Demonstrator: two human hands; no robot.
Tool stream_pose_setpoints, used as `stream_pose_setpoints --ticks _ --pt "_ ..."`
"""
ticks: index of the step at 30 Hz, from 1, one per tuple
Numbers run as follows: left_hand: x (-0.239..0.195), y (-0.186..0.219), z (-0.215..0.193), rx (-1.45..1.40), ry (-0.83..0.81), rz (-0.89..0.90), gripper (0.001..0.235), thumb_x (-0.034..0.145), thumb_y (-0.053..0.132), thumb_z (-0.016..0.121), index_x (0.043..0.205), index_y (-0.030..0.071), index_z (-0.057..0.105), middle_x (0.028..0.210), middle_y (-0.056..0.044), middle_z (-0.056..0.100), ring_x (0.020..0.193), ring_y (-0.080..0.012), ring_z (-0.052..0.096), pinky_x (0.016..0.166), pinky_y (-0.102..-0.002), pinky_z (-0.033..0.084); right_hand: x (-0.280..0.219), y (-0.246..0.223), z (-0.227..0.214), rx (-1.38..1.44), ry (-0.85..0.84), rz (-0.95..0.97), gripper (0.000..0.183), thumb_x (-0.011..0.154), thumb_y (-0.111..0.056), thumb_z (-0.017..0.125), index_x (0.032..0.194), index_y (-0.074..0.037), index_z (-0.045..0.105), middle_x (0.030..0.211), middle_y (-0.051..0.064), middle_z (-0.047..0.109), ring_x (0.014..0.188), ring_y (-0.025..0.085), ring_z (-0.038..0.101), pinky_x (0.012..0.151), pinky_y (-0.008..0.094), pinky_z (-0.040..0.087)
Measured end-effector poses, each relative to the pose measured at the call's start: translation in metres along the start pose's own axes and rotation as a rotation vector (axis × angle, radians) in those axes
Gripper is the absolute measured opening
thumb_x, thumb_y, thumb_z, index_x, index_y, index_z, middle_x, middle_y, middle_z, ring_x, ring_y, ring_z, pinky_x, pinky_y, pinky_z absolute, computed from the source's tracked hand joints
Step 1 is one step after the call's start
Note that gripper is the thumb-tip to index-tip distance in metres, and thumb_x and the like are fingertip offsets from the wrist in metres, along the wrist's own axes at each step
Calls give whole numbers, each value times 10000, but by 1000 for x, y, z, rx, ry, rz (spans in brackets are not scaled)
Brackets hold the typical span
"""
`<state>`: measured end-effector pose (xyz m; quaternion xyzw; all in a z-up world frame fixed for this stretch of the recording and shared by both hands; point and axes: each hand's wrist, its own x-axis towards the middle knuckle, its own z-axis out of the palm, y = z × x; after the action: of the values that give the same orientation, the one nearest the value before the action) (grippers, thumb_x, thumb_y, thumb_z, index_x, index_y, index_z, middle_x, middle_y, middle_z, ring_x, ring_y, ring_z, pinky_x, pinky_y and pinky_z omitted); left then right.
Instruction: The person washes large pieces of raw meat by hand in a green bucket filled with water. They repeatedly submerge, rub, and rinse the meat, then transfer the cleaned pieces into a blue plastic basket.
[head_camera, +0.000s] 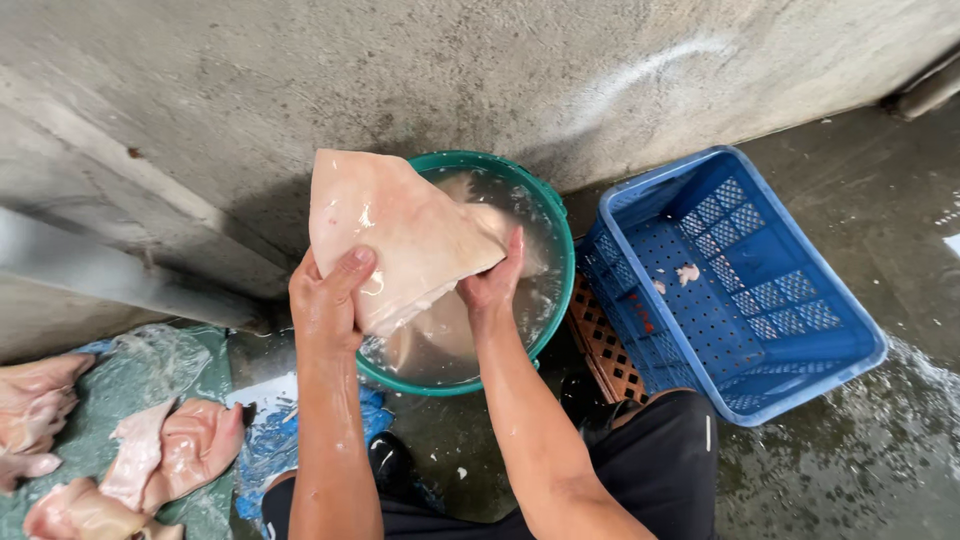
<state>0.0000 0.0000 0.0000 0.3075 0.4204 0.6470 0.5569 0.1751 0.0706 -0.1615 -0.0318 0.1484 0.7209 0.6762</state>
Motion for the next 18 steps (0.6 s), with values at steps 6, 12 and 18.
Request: stream_pose_setpoints --ticks 6,12,18 --pt "0 37 -15 320 11 104 411 821 -6 751 1219 -54 664 1092 -110 745 914 -152 705 820 -280 573 32 0 -47 -248 130 101 485 940 -228 552 1322 69 578 1365 228 645 1223 399 644 1124 524 479" --pt "1 52 -20 439 40 149 367 849 2 741 1207 -47 675 1062 -93 747 888 -129 690 806 -267 564 7 -2 8 -534 143 -32 390 850 -46 627 1188 142 579 1143 243 683 1093 405 662 1023 567 543" --pt "-3 60 -16 360 36 156 359 853 3 737 1202 -48 675 1058 -89 748 883 -128 692 804 -268 569 -21 -10 76 -744 79 -148 377 790 58 681 1151 134 605 1102 215 679 1005 354 702 934 523 598"
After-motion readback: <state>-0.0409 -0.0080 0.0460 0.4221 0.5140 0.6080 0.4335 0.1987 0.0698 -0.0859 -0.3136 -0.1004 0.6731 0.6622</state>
